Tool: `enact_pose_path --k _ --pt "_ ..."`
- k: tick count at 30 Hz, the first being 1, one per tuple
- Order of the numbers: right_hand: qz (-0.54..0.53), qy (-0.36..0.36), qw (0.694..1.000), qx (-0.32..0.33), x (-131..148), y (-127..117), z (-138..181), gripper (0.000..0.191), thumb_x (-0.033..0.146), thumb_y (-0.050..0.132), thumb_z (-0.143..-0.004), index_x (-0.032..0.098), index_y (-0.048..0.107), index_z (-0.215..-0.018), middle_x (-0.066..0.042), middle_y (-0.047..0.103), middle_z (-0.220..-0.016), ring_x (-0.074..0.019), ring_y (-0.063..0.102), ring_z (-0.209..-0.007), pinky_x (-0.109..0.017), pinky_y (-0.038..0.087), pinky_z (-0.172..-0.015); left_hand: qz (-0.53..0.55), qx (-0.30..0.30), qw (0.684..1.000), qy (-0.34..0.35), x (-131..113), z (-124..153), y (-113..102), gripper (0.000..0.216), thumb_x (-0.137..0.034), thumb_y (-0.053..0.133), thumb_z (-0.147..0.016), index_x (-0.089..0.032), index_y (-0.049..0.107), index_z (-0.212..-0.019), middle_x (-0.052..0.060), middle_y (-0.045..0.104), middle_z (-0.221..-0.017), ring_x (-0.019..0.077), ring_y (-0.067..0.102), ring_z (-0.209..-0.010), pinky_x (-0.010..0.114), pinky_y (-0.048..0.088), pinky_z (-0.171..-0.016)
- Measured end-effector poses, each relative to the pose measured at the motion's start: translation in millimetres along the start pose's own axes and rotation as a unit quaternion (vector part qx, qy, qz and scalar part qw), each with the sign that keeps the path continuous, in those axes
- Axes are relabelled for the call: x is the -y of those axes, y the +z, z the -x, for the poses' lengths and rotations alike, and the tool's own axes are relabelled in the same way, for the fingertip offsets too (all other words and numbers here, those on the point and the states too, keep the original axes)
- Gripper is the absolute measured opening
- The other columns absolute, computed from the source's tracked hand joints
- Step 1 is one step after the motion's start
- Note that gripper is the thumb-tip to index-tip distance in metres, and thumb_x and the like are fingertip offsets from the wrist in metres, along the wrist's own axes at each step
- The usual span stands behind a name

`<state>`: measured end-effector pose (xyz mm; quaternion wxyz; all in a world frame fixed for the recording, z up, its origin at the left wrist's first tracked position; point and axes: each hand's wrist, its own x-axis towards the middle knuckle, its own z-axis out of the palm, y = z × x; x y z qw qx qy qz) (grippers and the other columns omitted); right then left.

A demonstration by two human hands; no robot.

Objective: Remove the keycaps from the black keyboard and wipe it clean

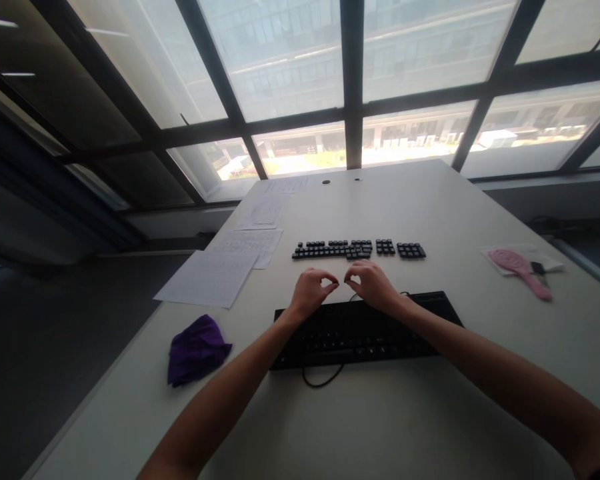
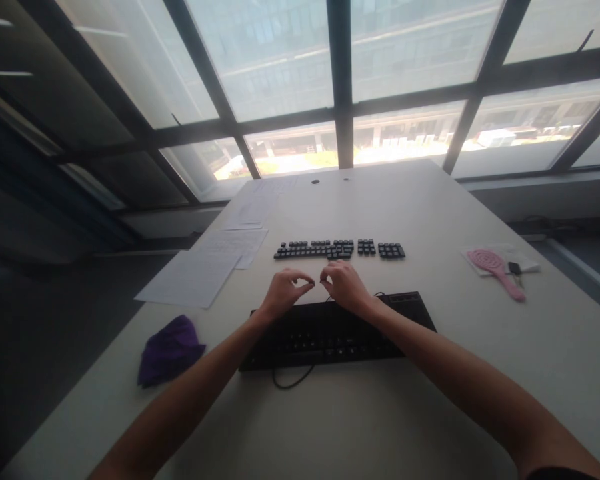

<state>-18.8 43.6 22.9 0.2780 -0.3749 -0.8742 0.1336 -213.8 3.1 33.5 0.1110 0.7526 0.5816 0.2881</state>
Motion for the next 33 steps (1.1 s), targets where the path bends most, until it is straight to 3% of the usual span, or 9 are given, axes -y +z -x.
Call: enact_pose_path --k 4,8,26,33 --pt "-0.139 -0.008 0.990 -0.006 25 -5 55 0.008 0.011 0.068 -0.084 0.019 0.070 -0.084 -0.005 0.069 -0.086 -0.0197 0.061 -0.084 -0.032 0.047 -0.080 0.124 0.018 0.992 -0.011 -24 57 -9 0.006 -0.023 0.077 -0.078 -0.025 0.077 -0.083 -0.001 0.077 -0.086 0.0177 0.067 -0.082 0.034 0.049 -0.086" --pt "-0.192 -0.023 0.981 0.016 34 -2 85 0.011 0.008 0.068 -0.082 0.019 0.070 -0.082 -0.005 0.070 -0.088 -0.0201 0.063 -0.085 -0.033 0.049 -0.080 0.163 0.029 0.986 -0.015 -35 86 -1 0.008 -0.023 0.079 -0.077 -0.025 0.078 -0.084 0.000 0.078 -0.087 0.0174 0.068 -0.082 0.034 0.050 -0.081" --pt "-0.151 -0.088 0.984 0.040 39 -4 93 0.017 0.012 0.058 -0.092 0.019 0.070 -0.082 -0.007 0.068 -0.091 -0.0201 0.060 -0.088 -0.033 0.051 -0.079 0.047 0.004 0.995 0.083 -35 101 13 0.010 -0.023 0.068 -0.087 -0.026 0.078 -0.088 0.002 0.076 -0.094 0.0201 0.058 -0.083 0.039 0.050 -0.078" --pt "-0.137 -0.092 0.985 0.041 39 -3 93 0.018 0.011 0.056 -0.093 0.019 0.069 -0.082 -0.007 0.067 -0.091 -0.0197 0.059 -0.087 -0.033 0.051 -0.077 0.042 0.009 0.996 0.081 -36 102 14 0.013 -0.023 0.064 -0.091 -0.025 0.077 -0.089 0.003 0.075 -0.097 0.0200 0.057 -0.086 0.038 0.051 -0.080"
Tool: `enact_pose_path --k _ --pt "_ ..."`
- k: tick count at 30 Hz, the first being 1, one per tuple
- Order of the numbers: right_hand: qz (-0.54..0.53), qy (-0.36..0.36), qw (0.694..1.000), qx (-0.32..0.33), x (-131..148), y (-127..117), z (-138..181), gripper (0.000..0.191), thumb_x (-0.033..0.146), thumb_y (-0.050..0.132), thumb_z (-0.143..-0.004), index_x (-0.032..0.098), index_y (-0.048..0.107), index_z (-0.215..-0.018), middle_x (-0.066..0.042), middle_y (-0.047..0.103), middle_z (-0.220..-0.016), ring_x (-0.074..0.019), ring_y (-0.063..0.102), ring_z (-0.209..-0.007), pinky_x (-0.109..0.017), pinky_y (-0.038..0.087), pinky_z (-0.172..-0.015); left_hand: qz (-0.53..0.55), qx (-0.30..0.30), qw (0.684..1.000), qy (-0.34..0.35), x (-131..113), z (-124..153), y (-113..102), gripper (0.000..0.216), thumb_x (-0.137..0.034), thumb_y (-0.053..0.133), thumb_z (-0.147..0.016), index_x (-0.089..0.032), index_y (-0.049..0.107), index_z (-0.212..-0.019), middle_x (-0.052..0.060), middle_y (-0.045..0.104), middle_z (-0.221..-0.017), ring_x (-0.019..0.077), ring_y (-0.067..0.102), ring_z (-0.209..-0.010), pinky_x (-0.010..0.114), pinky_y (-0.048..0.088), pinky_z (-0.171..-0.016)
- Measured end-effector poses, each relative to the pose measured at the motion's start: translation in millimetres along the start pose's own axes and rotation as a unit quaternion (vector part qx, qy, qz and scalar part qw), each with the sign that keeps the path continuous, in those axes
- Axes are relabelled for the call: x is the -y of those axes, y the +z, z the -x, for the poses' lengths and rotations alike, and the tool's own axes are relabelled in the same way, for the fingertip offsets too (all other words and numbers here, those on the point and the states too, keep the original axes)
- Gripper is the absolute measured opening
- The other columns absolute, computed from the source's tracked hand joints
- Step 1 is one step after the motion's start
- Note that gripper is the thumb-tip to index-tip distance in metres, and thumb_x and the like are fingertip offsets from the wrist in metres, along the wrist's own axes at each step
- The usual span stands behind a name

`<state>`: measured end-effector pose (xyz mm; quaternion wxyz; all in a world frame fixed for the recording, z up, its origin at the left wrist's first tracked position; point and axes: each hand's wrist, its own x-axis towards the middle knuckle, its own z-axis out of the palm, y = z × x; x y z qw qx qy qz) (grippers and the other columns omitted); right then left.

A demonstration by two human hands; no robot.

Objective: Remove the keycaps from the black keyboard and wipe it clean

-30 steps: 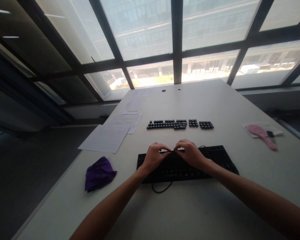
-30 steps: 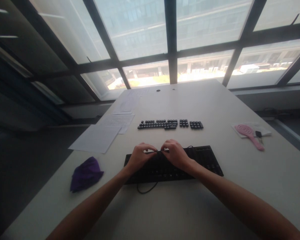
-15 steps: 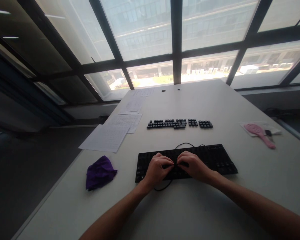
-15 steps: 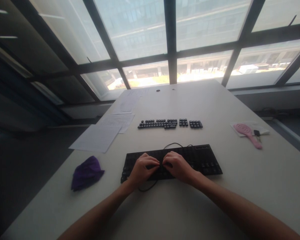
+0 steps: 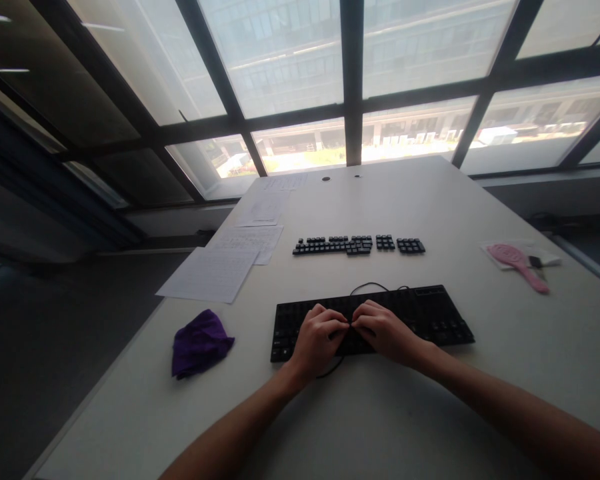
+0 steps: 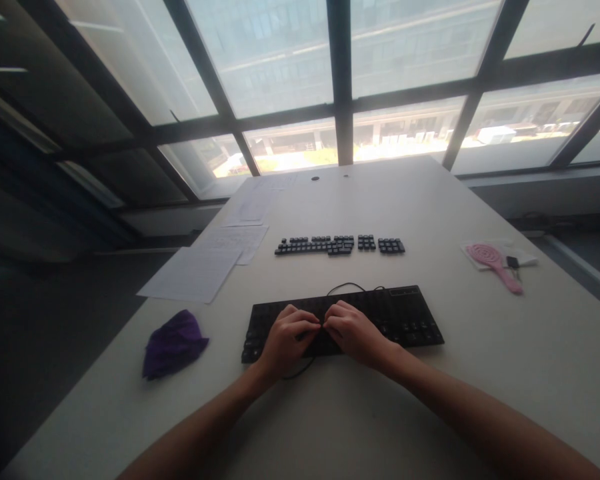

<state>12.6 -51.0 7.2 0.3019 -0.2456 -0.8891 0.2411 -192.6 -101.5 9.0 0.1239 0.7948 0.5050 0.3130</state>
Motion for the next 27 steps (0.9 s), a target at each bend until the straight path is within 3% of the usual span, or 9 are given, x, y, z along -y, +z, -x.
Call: enact_pose_path --k 12,22,27 --pt "0.047 0.007 0.999 0.020 5 -5 1 0.015 0.011 0.058 -0.091 0.019 0.068 -0.083 -0.007 0.066 -0.094 -0.0207 0.057 -0.089 -0.035 0.049 -0.079 -0.071 0.047 0.996 0.041 -4 4 -8 0.019 -0.022 0.057 -0.093 -0.025 0.074 -0.101 0.004 0.072 -0.108 0.0234 0.055 -0.096 0.043 0.047 -0.086" --pt "0.062 0.023 0.997 0.029 5 -4 5 0.013 0.017 0.062 -0.090 0.020 0.068 -0.079 -0.006 0.066 -0.096 -0.0212 0.056 -0.091 -0.035 0.048 -0.080 -0.062 0.045 0.996 0.042 -9 6 -6 0.017 -0.021 0.057 -0.092 -0.023 0.073 -0.095 0.006 0.072 -0.104 0.0235 0.058 -0.098 0.041 0.048 -0.085" --pt "0.045 0.059 0.997 -0.026 -19 -18 -13 0.013 0.019 0.059 -0.093 0.019 0.071 -0.090 -0.006 0.068 -0.095 -0.0202 0.058 -0.093 -0.033 0.047 -0.086 -0.031 0.010 0.999 -0.001 3 -25 -16 0.019 -0.021 0.058 -0.092 -0.022 0.070 -0.106 0.005 0.070 -0.106 0.0208 0.058 -0.098 0.038 0.048 -0.092"
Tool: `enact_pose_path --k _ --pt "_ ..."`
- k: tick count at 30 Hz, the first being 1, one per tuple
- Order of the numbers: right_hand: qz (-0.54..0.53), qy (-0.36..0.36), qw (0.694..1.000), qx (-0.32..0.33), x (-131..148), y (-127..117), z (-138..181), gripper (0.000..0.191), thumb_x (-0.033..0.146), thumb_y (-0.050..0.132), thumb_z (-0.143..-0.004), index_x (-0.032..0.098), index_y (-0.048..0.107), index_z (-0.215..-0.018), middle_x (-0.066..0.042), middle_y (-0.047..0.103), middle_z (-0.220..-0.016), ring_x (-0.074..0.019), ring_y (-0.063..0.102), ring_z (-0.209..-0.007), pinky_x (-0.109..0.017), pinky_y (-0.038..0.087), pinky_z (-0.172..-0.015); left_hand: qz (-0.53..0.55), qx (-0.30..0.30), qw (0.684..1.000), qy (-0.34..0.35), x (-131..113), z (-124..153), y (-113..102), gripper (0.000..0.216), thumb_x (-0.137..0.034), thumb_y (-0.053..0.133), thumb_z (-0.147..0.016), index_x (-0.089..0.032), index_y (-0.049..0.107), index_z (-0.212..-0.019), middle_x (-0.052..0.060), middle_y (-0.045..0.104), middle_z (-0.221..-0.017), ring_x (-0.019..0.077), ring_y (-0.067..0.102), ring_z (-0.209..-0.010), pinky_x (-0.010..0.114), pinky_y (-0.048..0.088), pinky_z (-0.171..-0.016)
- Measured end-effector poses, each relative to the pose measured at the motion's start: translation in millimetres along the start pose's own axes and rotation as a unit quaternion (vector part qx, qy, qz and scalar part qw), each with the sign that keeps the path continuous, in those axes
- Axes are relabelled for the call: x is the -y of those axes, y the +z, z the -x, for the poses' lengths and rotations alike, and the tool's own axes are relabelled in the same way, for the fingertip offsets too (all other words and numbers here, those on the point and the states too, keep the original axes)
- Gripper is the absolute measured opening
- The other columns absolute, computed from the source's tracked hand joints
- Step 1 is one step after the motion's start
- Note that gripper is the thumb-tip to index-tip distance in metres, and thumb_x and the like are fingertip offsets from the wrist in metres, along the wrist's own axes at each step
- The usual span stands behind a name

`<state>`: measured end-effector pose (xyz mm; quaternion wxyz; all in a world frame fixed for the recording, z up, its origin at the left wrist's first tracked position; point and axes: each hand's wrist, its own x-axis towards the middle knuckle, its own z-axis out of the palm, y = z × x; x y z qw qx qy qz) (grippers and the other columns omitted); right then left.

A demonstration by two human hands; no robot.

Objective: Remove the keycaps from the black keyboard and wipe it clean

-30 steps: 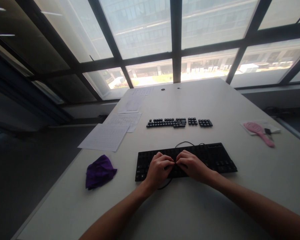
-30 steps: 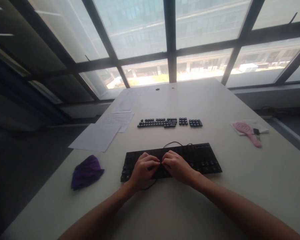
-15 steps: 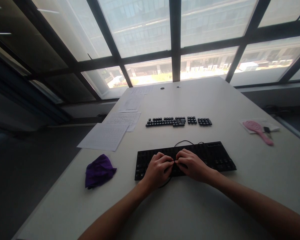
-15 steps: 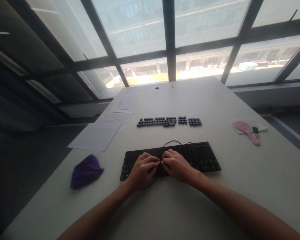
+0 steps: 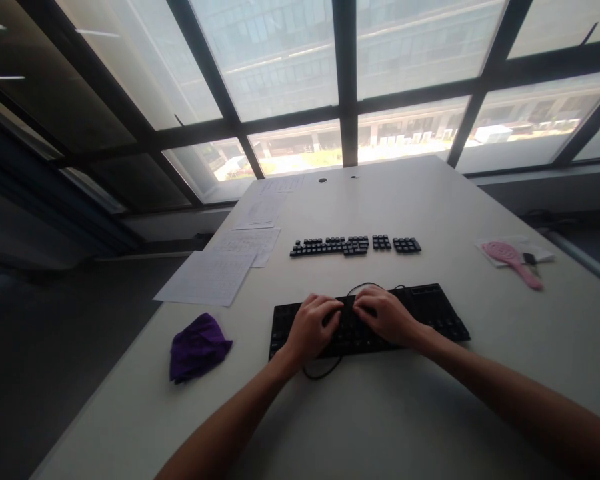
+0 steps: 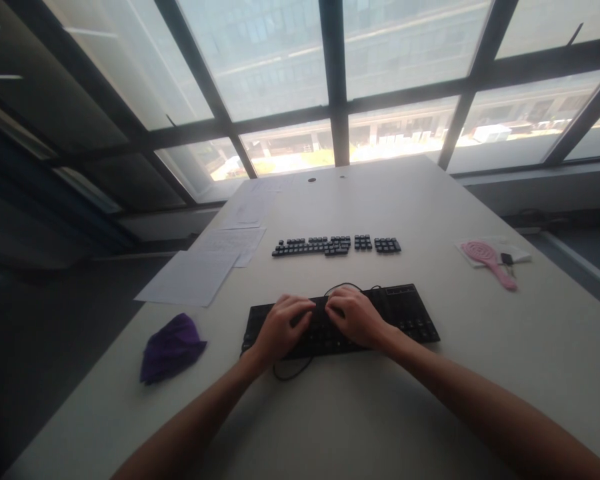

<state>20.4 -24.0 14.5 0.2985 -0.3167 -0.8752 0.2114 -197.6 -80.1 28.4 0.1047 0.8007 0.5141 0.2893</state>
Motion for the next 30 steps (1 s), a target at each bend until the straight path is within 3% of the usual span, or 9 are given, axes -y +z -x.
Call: enact_pose_path --k 3,6,9,12,17,23,30 --pt "0.088 0.065 0.993 -0.047 -29 -9 -33 0.019 0.019 0.057 -0.093 0.016 0.072 -0.104 -0.009 0.068 -0.099 -0.0222 0.057 -0.097 -0.034 0.045 -0.088 -0.046 -0.032 0.998 -0.021 21 -42 2 0.024 -0.021 0.061 -0.090 -0.021 0.070 -0.113 0.005 0.070 -0.108 0.0220 0.057 -0.102 0.038 0.046 -0.097" --pt "0.206 0.099 0.973 -0.010 -55 -14 -70 0.023 0.019 0.055 -0.093 0.015 0.074 -0.106 -0.012 0.065 -0.105 -0.0249 0.054 -0.102 -0.034 0.042 -0.090 -0.105 -0.028 0.993 -0.053 44 -89 15 0.024 -0.023 0.064 -0.089 -0.020 0.071 -0.112 0.005 0.069 -0.108 0.0225 0.056 -0.102 0.037 0.045 -0.098" --pt "0.236 0.100 0.967 0.008 -71 -11 -97 0.023 0.018 0.054 -0.092 0.014 0.076 -0.100 -0.014 0.064 -0.107 -0.0273 0.052 -0.105 -0.035 0.040 -0.091 -0.122 -0.026 0.990 -0.062 61 -127 32 0.025 -0.021 0.065 -0.088 -0.019 0.073 -0.111 0.007 0.069 -0.105 0.0238 0.056 -0.100 0.037 0.045 -0.095" --pt "0.248 0.093 0.964 0.019 -79 -4 -110 0.024 0.017 0.053 -0.093 0.013 0.076 -0.097 -0.017 0.063 -0.108 -0.0288 0.050 -0.105 -0.037 0.038 -0.089 -0.129 -0.021 0.990 -0.060 70 -148 47 0.021 -0.020 0.067 -0.086 -0.020 0.076 -0.106 0.008 0.068 -0.101 0.0247 0.054 -0.099 0.038 0.045 -0.093" --pt "0.247 0.077 0.965 0.034 -86 1 -114 0.026 0.017 0.051 -0.094 0.012 0.076 -0.089 -0.018 0.064 -0.108 -0.0295 0.047 -0.107 -0.038 0.036 -0.089 -0.125 -0.005 0.991 -0.044 76 -154 57 0.013 -0.018 0.067 -0.085 -0.022 0.079 -0.091 0.008 0.068 -0.098 0.0250 0.052 -0.100 0.038 0.043 -0.093" --pt "0.213 0.052 0.975 0.048 -89 4 -112 0.024 0.013 0.053 -0.093 0.015 0.076 -0.085 -0.012 0.071 -0.092 -0.0260 0.052 -0.100 -0.036 0.034 -0.090 -0.091 0.015 0.995 -0.033 77 -151 58 0.015 -0.017 0.067 -0.085 -0.022 0.079 -0.092 0.006 0.073 -0.099 0.0229 0.057 -0.096 0.037 0.044 -0.092" --pt "0.156 0.048 0.986 0.018 -79 -5 -102 0.016 0.010 0.061 -0.087 0.014 0.075 -0.082 -0.010 0.072 -0.086 -0.0215 0.060 -0.087 -0.031 0.041 -0.082 -0.061 0.001 0.997 -0.049 59 -135 38 0.008 -0.021 0.071 -0.083 -0.022 0.079 -0.085 0.005 0.076 -0.086 0.0225 0.062 -0.085 0.037 0.046 -0.088"
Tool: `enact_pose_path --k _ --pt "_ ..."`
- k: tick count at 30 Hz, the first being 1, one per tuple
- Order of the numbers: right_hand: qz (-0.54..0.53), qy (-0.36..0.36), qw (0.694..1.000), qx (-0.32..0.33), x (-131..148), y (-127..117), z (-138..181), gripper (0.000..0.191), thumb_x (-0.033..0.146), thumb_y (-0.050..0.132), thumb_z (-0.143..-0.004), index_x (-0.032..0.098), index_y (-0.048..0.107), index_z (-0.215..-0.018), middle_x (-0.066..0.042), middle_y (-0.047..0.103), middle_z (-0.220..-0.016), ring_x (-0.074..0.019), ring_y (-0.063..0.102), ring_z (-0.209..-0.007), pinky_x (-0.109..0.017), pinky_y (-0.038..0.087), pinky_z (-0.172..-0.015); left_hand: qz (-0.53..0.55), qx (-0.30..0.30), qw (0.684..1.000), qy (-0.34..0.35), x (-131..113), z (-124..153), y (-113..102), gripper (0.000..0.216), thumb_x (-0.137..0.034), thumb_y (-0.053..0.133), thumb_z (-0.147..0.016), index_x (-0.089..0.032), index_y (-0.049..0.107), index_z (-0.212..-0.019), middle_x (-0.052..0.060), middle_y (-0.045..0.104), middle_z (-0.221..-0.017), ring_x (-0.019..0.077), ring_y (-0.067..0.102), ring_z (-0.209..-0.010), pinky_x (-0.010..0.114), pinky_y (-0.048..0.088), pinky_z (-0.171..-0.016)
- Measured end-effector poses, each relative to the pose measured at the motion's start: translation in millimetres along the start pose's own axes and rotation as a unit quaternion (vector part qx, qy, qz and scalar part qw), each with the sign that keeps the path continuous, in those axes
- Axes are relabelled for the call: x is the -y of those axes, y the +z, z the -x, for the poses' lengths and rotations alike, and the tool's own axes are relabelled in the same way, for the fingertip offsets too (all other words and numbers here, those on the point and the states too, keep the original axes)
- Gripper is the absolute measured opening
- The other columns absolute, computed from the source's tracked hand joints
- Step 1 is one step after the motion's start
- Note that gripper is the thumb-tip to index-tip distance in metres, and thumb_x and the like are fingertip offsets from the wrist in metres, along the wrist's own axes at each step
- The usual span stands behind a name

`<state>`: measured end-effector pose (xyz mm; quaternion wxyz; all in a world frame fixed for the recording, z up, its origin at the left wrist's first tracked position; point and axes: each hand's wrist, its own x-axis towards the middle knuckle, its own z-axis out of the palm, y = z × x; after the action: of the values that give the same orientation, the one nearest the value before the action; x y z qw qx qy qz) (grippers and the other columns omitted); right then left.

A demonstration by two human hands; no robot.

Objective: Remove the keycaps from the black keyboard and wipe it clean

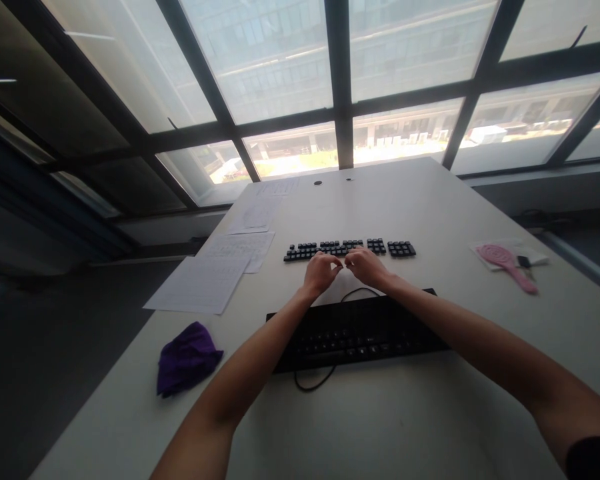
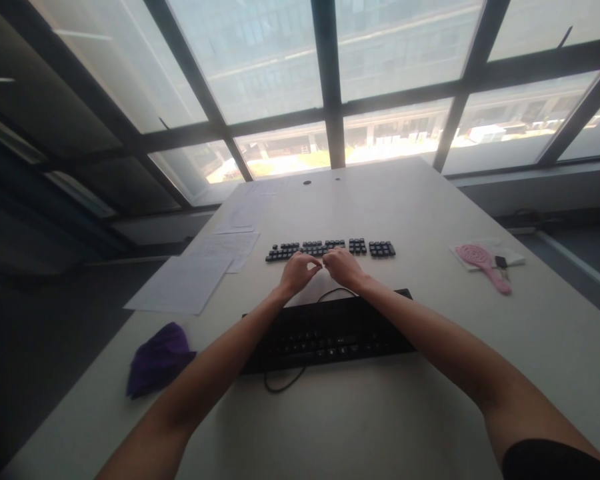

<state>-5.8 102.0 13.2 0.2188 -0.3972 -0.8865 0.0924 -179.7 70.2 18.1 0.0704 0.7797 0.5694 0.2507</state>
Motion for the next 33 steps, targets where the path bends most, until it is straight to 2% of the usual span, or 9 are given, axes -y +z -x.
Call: enact_pose_path --k 4,6,9,12,19,26,33 --pt "-0.053 -0.002 0.998 -0.032 17 -16 43 0.011 0.015 0.063 -0.089 0.016 0.073 -0.087 -0.007 0.072 -0.089 -0.0186 0.063 -0.085 -0.029 0.046 -0.080 0.056 -0.009 0.998 0.003 -20 43 -24 0.005 -0.024 0.075 -0.081 -0.023 0.077 -0.085 0.002 0.077 -0.087 0.0189 0.064 -0.079 0.035 0.046 -0.085" --pt "-0.167 -0.012 0.984 -0.065 30 -20 72 0.008 0.015 0.065 -0.088 0.018 0.072 -0.085 -0.006 0.072 -0.088 -0.0183 0.065 -0.083 -0.029 0.048 -0.079 0.109 -0.002 0.994 0.006 -32 70 -33 0.005 -0.023 0.076 -0.079 -0.024 0.077 -0.084 0.001 0.077 -0.086 0.0183 0.064 -0.079 0.034 0.046 -0.083" --pt "-0.266 -0.019 0.961 -0.072 48 -21 112 0.007 0.015 0.066 -0.086 0.020 0.072 -0.085 -0.005 0.071 -0.090 -0.0190 0.066 -0.086 -0.031 0.051 -0.081 0.170 0.024 0.985 0.005 -50 105 -38 0.007 -0.021 0.076 -0.079 -0.024 0.076 -0.085 -0.001 0.077 -0.087 0.0170 0.065 -0.080 0.033 0.046 -0.085" --pt "-0.297 -0.017 0.952 -0.066 58 -16 136 0.008 0.013 0.068 -0.085 0.019 0.071 -0.084 -0.006 0.071 -0.092 -0.0192 0.066 -0.087 -0.032 0.053 -0.081 0.198 0.039 0.980 0.006 -62 124 -35 0.008 -0.020 0.077 -0.079 -0.024 0.076 -0.086 -0.001 0.076 -0.089 0.0168 0.065 -0.082 0.033 0.046 -0.086" --pt "-0.290 -0.017 0.956 -0.043 58 -8 142 0.010 0.011 0.068 -0.084 0.019 0.072 -0.082 -0.006 0.072 -0.092 -0.0192 0.066 -0.086 -0.032 0.054 -0.079 0.205 0.050 0.977 0.004 -64 133 -23 0.008 -0.019 0.077 -0.078 -0.024 0.077 -0.084 0.000 0.076 -0.087 0.0178 0.063 -0.080 0.033 0.048 -0.079" --pt "-0.289 -0.022 0.956 -0.038 58 -8 144 0.009 0.013 0.068 -0.085 0.021 0.073 -0.082 -0.006 0.072 -0.092 -0.0193 0.067 -0.086 -0.033 0.055 -0.079 0.200 0.037 0.979 0.017 -62 135 -20 0.008 -0.019 0.075 -0.080 -0.025 0.077 -0.084 0.001 0.076 -0.089 0.0184 0.062 -0.081 0.035 0.050 -0.079" --pt "-0.236 -0.047 0.970 -0.043 58 -6 146 0.013 0.013 0.063 -0.089 0.019 0.072 -0.081 -0.007 0.070 -0.092 -0.0191 0.065 -0.085 -0.031 0.054 -0.077 0.129 0.037 0.989 0.055 -64 138 -18 0.009 -0.021 0.070 -0.085 -0.026 0.078 -0.088 0.002 0.075 -0.091 0.0180 0.058 -0.084 0.033 0.051 -0.079"
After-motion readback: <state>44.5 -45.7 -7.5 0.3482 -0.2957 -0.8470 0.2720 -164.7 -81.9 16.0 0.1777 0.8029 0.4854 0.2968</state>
